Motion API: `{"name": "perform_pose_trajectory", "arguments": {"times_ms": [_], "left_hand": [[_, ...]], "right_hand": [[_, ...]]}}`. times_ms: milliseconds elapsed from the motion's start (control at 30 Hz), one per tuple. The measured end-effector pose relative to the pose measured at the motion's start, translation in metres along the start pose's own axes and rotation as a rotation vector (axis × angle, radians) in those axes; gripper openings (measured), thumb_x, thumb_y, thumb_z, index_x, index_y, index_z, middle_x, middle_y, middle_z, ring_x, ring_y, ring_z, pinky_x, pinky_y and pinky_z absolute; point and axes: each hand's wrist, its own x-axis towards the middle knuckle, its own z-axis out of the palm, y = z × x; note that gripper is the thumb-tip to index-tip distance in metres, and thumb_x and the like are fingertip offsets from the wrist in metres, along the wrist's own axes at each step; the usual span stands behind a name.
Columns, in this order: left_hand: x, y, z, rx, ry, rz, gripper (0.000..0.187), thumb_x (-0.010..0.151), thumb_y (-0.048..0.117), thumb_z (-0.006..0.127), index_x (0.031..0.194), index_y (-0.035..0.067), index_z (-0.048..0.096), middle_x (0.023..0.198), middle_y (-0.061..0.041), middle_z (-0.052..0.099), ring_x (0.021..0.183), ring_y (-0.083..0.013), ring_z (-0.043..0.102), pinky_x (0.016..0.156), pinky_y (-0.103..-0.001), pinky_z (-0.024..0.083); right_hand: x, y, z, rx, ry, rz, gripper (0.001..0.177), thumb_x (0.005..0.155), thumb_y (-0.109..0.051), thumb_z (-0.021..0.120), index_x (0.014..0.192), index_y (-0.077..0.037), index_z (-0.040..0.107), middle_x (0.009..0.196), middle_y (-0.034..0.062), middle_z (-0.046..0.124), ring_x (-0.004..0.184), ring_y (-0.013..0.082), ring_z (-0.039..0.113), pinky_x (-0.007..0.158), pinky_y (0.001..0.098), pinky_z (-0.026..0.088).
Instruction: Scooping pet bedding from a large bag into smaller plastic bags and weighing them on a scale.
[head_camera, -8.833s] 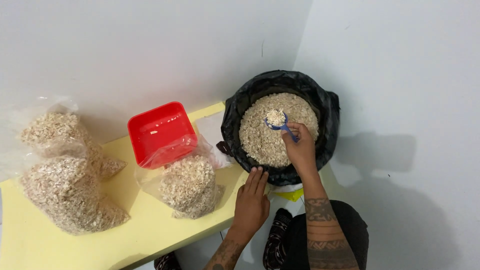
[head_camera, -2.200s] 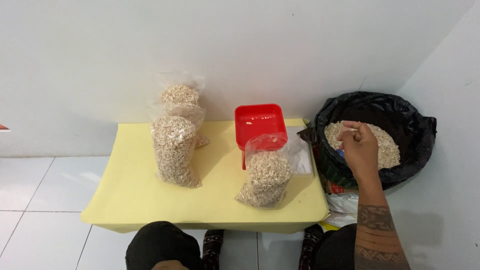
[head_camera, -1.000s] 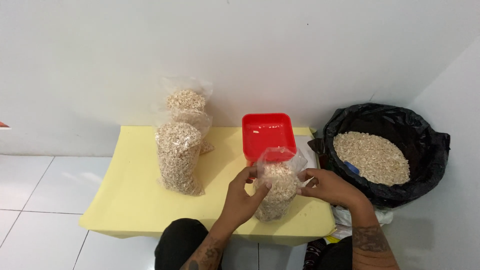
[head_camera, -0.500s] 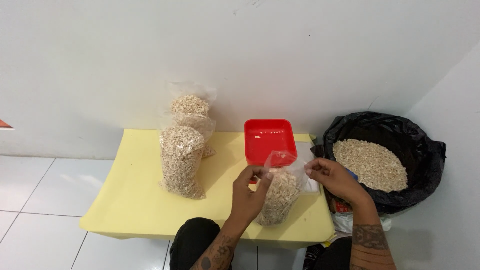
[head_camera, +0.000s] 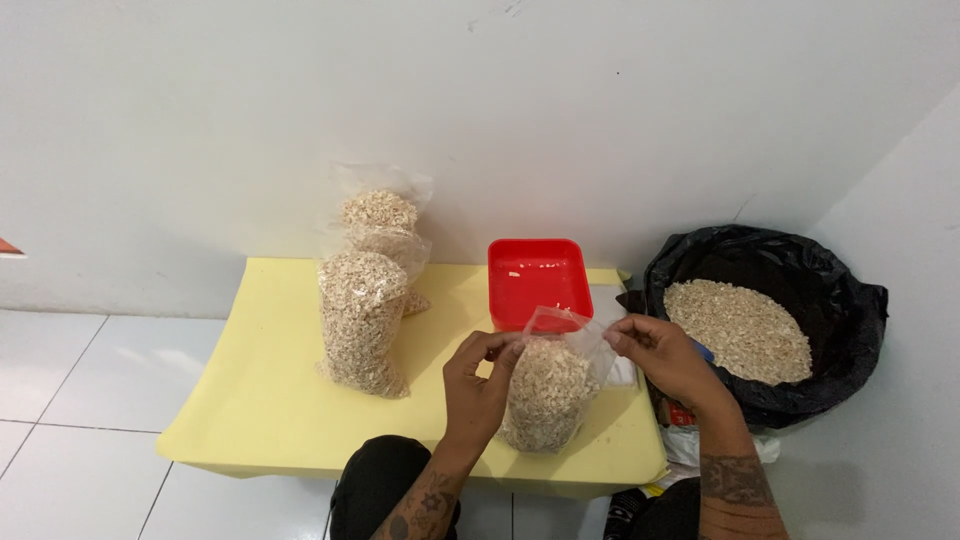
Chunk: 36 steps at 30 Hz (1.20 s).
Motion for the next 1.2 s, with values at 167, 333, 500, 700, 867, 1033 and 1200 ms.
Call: {"name": "perform_pose_trajectory", "arguments": {"times_ms": [167, 333, 500, 700, 867, 1033, 1200], "left_hand": [[0.002, -0.014, -0.005, -0.015, 0.078, -0.022, 0.009, 0.086, 0.01, 0.08, 0.086, 0.003, 0.074, 0.079, -0.002, 0.063, 0.073, -0.0113, 0.057, 0.072, -0.024, 0.052], [0.002, -0.026, -0.002, -0.011, 0.181, -0.106, 0.022, 0.078, 0.016, 0.092, 0.079, 0.005, 0.073, 0.074, -0.011, 0.066, 0.075, -0.0187, 0.063, 0.078, -0.036, 0.05], [0.001, -0.022, -0.001, -0.119, 0.112, -0.196, 0.022, 0.09, 0.016, 0.083, 0.087, 0.006, 0.063, 0.091, -0.014, 0.079, 0.088, -0.0162, 0.065, 0.086, -0.038, 0.05], [0.005, 0.004, -0.003, -0.1, 0.195, -0.256, 0.029, 0.084, 0.01, 0.086, 0.102, 0.006, 0.063, 0.091, -0.013, 0.084, 0.086, -0.013, 0.059, 0.088, -0.034, 0.05], [0.003, -0.008, -0.003, -0.08, 0.156, -0.263, 0.041, 0.082, 0.012, 0.088, 0.114, 0.009, 0.063, 0.1, -0.009, 0.083, 0.089, -0.0133, 0.058, 0.089, -0.032, 0.049], [0.005, -0.01, -0.006, 0.038, -0.013, -0.275, 0.058, 0.082, 0.014, 0.085, 0.133, 0.004, 0.059, 0.12, -0.02, 0.077, 0.111, -0.0361, 0.069, 0.1, -0.048, 0.049], [0.003, -0.018, -0.006, 0.038, 0.01, -0.347, 0.012, 0.091, 0.019, 0.08, 0.102, 0.016, 0.084, 0.087, -0.004, 0.083, 0.093, -0.01, 0.071, 0.094, -0.036, 0.054]], "right_hand": [[0.002, 0.003, -0.005, 0.008, 0.017, -0.012, 0.021, 0.091, -0.017, 0.073, 0.098, 0.002, 0.079, 0.085, 0.0103, 0.075, 0.076, 0.0177, 0.061, 0.073, 0.03, 0.05], [0.011, 0.03, -0.007, 0.102, -0.02, -0.117, 0.02, 0.092, -0.017, 0.077, 0.104, -0.001, 0.079, 0.08, 0.0148, 0.071, 0.079, 0.0219, 0.064, 0.073, 0.0391, 0.053], [0.002, 0.011, 0.002, 0.14, -0.074, -0.081, 0.039, 0.089, -0.017, 0.078, 0.125, -0.001, 0.073, 0.09, 0.0136, 0.074, 0.084, 0.0206, 0.064, 0.079, 0.0409, 0.056], [0.009, 0.03, -0.003, 0.171, 0.0, -0.145, 0.016, 0.089, -0.013, 0.081, 0.095, 0.002, 0.079, 0.084, 0.0136, 0.076, 0.079, 0.0186, 0.064, 0.07, 0.0357, 0.054], [0.003, 0.018, -0.001, 0.224, 0.01, -0.191, 0.016, 0.087, -0.01, 0.082, 0.091, 0.003, 0.074, 0.084, 0.0159, 0.075, 0.076, 0.0191, 0.062, 0.068, 0.0364, 0.052], [0.01, 0.025, -0.004, 0.195, 0.018, -0.196, 0.019, 0.091, -0.009, 0.077, 0.104, 0.004, 0.072, 0.083, 0.0204, 0.075, 0.079, 0.0226, 0.064, 0.071, 0.0401, 0.052], [0.002, 0.006, -0.001, 0.18, 0.036, -0.16, 0.035, 0.094, -0.011, 0.073, 0.123, 0.007, 0.07, 0.097, 0.0249, 0.078, 0.091, 0.0273, 0.07, 0.085, 0.0443, 0.055]]}}
